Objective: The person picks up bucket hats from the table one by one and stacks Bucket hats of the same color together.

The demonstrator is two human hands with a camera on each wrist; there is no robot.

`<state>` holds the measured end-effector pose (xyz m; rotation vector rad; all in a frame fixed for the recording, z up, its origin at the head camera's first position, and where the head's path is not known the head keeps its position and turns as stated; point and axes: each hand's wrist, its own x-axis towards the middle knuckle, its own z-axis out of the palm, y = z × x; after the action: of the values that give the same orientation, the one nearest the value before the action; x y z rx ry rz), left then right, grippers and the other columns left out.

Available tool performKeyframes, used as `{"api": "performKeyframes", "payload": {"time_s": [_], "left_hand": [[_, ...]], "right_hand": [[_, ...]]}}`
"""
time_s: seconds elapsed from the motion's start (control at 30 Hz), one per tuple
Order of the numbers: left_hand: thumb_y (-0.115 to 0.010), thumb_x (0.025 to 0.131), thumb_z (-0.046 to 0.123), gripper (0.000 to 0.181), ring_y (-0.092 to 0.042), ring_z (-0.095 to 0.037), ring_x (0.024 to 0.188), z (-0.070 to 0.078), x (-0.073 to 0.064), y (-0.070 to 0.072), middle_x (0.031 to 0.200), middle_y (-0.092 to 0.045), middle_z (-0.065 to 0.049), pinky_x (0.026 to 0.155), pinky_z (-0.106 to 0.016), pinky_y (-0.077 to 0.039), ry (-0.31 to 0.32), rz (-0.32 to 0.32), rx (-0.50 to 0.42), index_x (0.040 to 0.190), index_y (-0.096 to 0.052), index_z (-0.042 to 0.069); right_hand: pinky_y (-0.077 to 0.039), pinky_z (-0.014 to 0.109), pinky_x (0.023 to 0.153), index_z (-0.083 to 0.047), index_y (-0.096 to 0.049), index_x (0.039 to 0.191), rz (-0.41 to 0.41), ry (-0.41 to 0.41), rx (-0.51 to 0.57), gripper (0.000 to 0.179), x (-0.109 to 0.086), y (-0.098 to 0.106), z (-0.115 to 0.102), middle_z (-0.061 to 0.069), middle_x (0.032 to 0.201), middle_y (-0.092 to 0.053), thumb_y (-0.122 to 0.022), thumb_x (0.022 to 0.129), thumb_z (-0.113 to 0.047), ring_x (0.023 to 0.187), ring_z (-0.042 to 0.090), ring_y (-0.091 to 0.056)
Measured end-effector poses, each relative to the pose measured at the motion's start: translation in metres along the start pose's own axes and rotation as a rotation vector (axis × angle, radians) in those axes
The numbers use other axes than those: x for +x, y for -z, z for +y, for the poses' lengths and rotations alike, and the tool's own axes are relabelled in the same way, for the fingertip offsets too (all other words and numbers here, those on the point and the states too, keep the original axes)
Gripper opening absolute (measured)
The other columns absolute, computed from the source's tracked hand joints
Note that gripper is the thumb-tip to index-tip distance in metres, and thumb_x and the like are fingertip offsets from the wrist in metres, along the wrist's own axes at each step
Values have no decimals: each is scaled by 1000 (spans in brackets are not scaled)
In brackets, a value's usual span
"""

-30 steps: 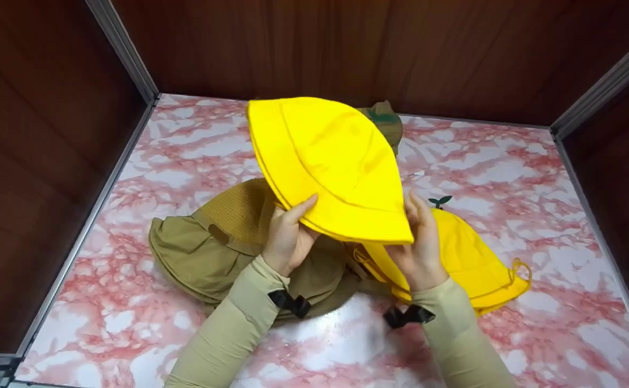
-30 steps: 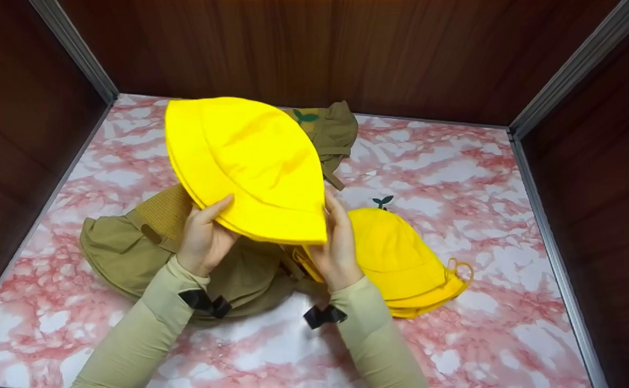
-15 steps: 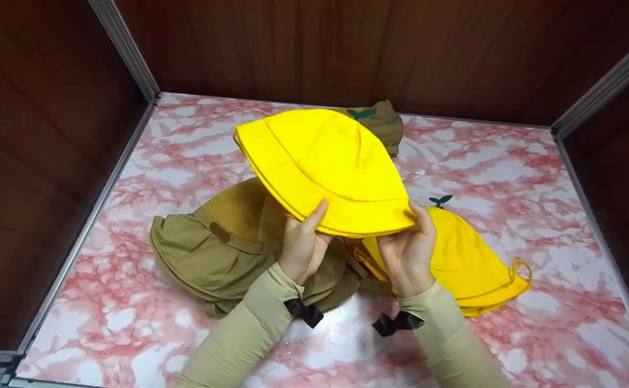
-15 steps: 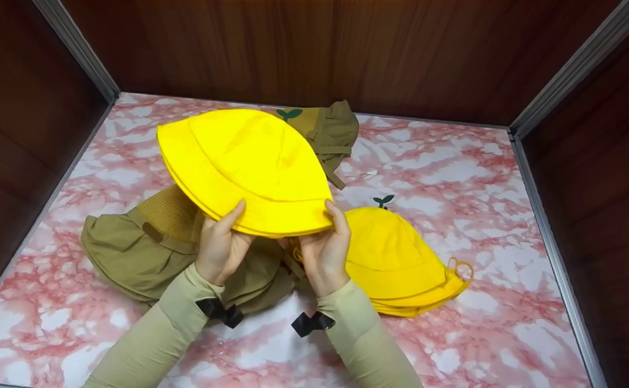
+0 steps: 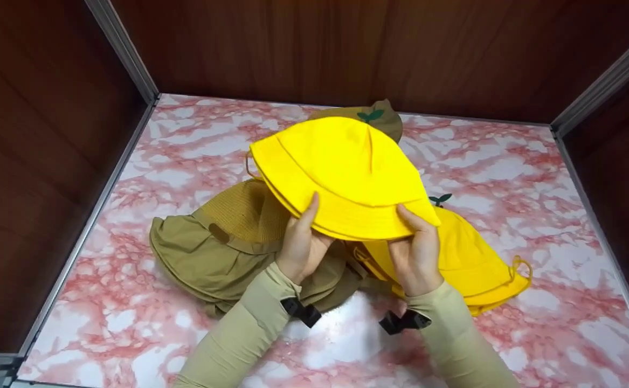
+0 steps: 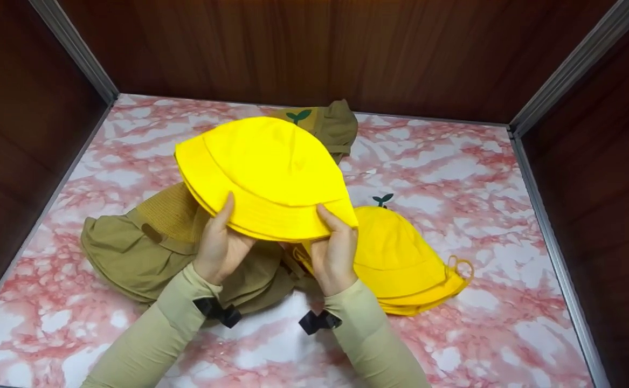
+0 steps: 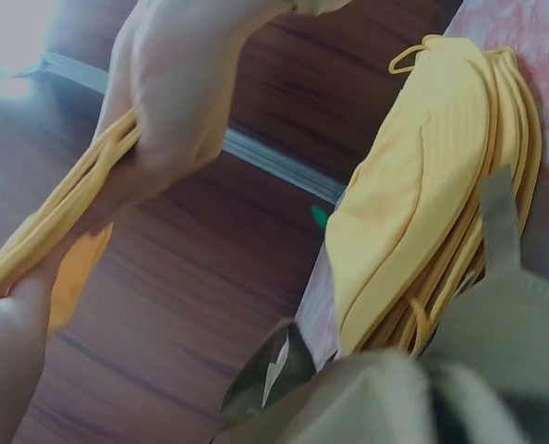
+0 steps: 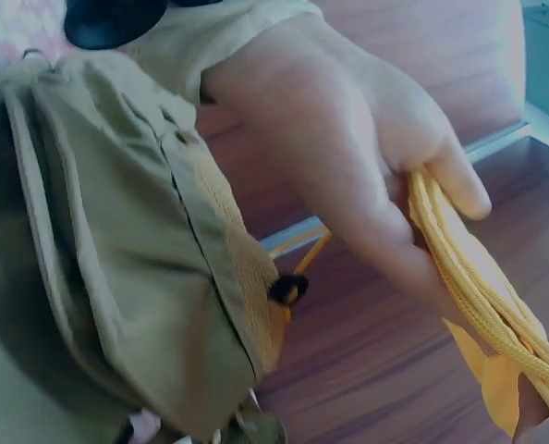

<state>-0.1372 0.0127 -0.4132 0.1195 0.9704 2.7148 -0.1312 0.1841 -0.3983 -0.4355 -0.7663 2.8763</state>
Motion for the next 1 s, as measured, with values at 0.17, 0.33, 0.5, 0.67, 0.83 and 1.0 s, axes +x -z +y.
{"api": "performKeyframes", "payload": {"time_s": [0.17,0.33,0.5,0.67,0.83,1.0], "left_hand": [[-36,106,41,47,-63,-15,110,14,3,9,119,-64,0,95,-35,-54,97,-4,4,142,-40,12],[-42,101,51,45,-66,-11,98,28,9,19,110,-66,3,79,-26,-55,176,25,22,133,-46,19],[-41,103,42,41,-67,-12,96,39,12,26,109,-67,1,78,-28,-56,216,12,86,133,-48,15],[-42,104,27,31,-70,-15,93,43,12,30,107,-68,-3,74,-34,-60,241,-13,108,129,-47,10],[-41,104,27,30,-70,-15,92,43,13,30,106,-67,-3,70,-32,-60,254,11,77,129,-47,9],[-43,105,25,30,-70,-15,94,40,14,30,108,-67,-4,72,-32,-60,257,32,65,131,-46,9]], "right_hand": [[-47,30,100,-3,-41,133,-12,3,-59,35,1,5,-13,8,131,-48,-37,100,8,123,19,-50],[-50,30,97,-2,-46,125,-13,17,-83,30,3,11,-26,9,122,-55,-36,99,10,115,20,-56],[-51,31,98,-1,-46,122,-50,-1,-114,27,5,19,-38,10,119,-56,-37,99,10,113,20,-58],[-52,31,99,-1,-45,124,-123,-6,-157,28,8,28,-48,10,119,-55,-41,99,10,114,22,-59],[-54,31,96,-1,-49,124,-139,-23,-197,28,10,36,-53,10,118,-57,-43,98,10,112,22,-62],[-57,31,90,-1,-57,117,-135,-42,-241,25,11,40,-58,10,111,-61,-45,98,9,104,21,-66]]}}
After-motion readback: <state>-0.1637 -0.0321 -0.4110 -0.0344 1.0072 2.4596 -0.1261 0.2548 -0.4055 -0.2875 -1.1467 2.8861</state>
